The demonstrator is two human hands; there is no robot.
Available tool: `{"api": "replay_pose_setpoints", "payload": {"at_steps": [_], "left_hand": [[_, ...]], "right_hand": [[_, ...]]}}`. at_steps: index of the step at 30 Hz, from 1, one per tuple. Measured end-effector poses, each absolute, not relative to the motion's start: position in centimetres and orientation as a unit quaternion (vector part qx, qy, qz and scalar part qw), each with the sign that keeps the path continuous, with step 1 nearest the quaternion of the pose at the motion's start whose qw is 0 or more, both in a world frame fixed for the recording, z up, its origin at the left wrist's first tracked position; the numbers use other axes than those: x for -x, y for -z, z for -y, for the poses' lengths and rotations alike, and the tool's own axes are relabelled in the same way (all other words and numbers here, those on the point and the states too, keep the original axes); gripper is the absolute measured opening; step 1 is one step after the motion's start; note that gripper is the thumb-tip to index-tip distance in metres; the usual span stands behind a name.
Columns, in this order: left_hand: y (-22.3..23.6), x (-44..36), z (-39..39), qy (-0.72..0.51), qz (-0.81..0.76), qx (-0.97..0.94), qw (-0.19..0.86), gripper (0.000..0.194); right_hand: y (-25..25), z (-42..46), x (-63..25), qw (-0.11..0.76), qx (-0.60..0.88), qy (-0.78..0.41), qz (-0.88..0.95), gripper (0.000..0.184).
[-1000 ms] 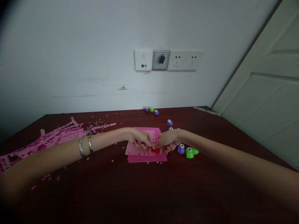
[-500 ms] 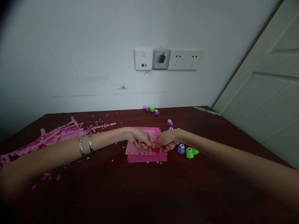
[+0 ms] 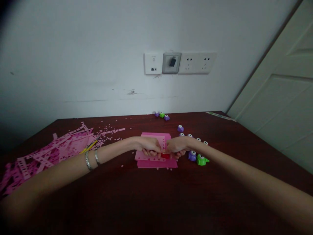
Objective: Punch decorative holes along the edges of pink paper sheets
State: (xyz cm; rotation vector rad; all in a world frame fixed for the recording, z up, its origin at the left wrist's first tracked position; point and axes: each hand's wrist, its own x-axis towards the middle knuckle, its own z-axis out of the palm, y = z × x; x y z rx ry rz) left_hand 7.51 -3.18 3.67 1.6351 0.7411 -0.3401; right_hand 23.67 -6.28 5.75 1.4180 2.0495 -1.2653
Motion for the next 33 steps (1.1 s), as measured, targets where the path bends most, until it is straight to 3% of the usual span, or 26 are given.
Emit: {"api": "replay_pose_setpoints", "payload": {"at_steps": [3, 6, 8, 10, 16, 33], "left_hand": [[-4.6, -6.5, 5.5, 0.050, -0.325, -0.801, 0.499, 0.035], [-5.1, -5.3, 7.8, -0.073, -0.347, -0.894, 0.276, 0.034], [-4.9, -4.5, 8.7, -0.096, -0.365, -0.915, 0.143, 0.031], [-4.2, -3.9, 9.0, -0.082, -0.373, -0.921, 0.074, 0.036], [-1.2, -2.6, 7.9, 0.011, -0.361, -0.931, 0.060, 0.066], [-0.6, -2.2, 7.4, 0.054, -0.349, -0.932, 0.084, 0.065]], "right_hand": [[-5.8, 7.5, -23.8, 0.160, -0.534, 0.388, -0.734, 0.034], [-6.0, 8.8, -24.2, 0.095, -0.565, 0.308, -0.759, 0.039], [-6.3, 9.5, -24.6, 0.025, -0.577, 0.248, -0.778, 0.039], [-6.7, 9.9, -25.1, -0.027, -0.570, 0.210, -0.794, 0.038], [-5.9, 10.5, -25.9, -0.083, -0.475, 0.197, -0.854, 0.042], [-4.2, 10.5, -25.1, -0.096, -0.479, 0.193, -0.851, 0.016]]}}
